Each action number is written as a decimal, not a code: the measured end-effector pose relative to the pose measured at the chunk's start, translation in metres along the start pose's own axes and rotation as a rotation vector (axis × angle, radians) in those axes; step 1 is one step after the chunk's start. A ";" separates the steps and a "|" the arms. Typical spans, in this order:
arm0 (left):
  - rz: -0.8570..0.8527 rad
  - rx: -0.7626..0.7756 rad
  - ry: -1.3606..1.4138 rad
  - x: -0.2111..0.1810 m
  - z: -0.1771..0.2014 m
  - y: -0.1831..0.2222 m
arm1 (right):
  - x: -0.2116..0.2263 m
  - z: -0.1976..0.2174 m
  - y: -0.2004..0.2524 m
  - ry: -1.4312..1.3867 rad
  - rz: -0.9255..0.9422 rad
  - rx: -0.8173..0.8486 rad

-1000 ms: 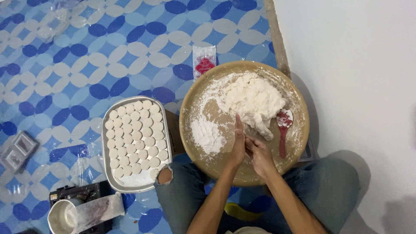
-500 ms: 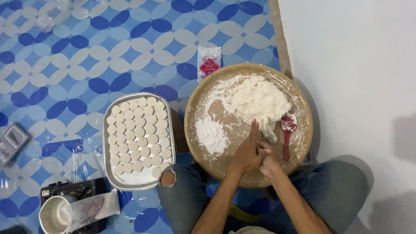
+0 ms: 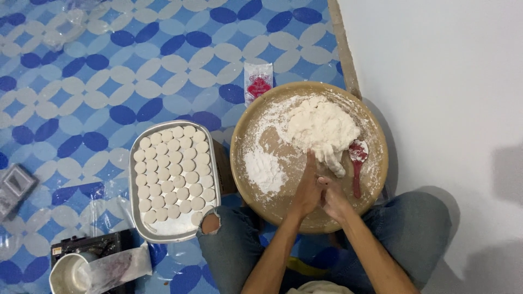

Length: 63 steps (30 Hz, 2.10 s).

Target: The person shapes portions of white dough into small circles, places them on a metal tray, and repeats the process using a red spatula to assist.

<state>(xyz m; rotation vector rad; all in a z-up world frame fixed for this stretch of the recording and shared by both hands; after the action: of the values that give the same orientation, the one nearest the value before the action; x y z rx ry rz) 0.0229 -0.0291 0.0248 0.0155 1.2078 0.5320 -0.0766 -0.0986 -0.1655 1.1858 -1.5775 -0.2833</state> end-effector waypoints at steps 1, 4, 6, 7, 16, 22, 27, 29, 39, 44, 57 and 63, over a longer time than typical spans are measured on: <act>-0.035 0.005 0.031 -0.003 0.002 0.002 | -0.005 0.008 -0.008 0.026 -0.010 -0.024; -0.061 0.025 0.044 0.007 -0.003 0.006 | -0.007 0.007 -0.005 0.048 0.007 -0.066; -0.053 0.045 0.030 0.011 -0.008 0.005 | -0.008 0.007 -0.003 0.043 0.033 -0.090; -0.016 0.056 -0.013 0.010 -0.007 0.004 | -0.012 0.009 -0.007 0.026 0.057 -0.111; 0.027 -0.008 0.293 -0.013 -0.013 0.001 | 0.046 -0.040 0.062 0.363 0.293 -0.195; 0.034 0.025 0.910 0.025 -0.029 -0.018 | 0.062 -0.052 0.075 0.656 0.519 -0.185; 0.029 0.053 1.069 0.049 -0.040 -0.026 | 0.061 -0.053 0.069 0.721 0.683 -0.175; 0.023 0.052 1.101 0.062 -0.045 -0.030 | 0.070 -0.062 0.080 0.592 0.634 -0.176; 0.168 -0.005 1.559 0.087 -0.041 -0.048 | 0.086 -0.063 0.098 0.471 0.555 -0.071; 0.295 0.041 1.629 0.093 -0.040 -0.045 | 0.075 -0.042 0.073 0.696 0.669 -0.015; 0.341 0.033 1.521 0.151 -0.060 -0.055 | 0.065 -0.054 0.078 0.707 0.621 0.015; 0.367 -0.014 1.671 0.097 -0.046 -0.032 | 0.064 -0.047 0.078 0.664 0.735 0.050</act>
<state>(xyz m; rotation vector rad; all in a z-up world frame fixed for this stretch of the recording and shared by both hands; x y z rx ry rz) 0.0185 -0.0302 -0.0868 -0.2762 2.8606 0.9016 -0.0733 -0.0945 -0.0541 0.5664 -1.3051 0.5786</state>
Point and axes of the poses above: each hand's wrist, its own y-axis away from the middle knuckle, its own z-axis out of the back of the hand, x = y × z, the point moved 2 cm from there along -y, towards the middle knuckle, and after that the axes turned 9 degrees about -y, right-handed, at the moved point
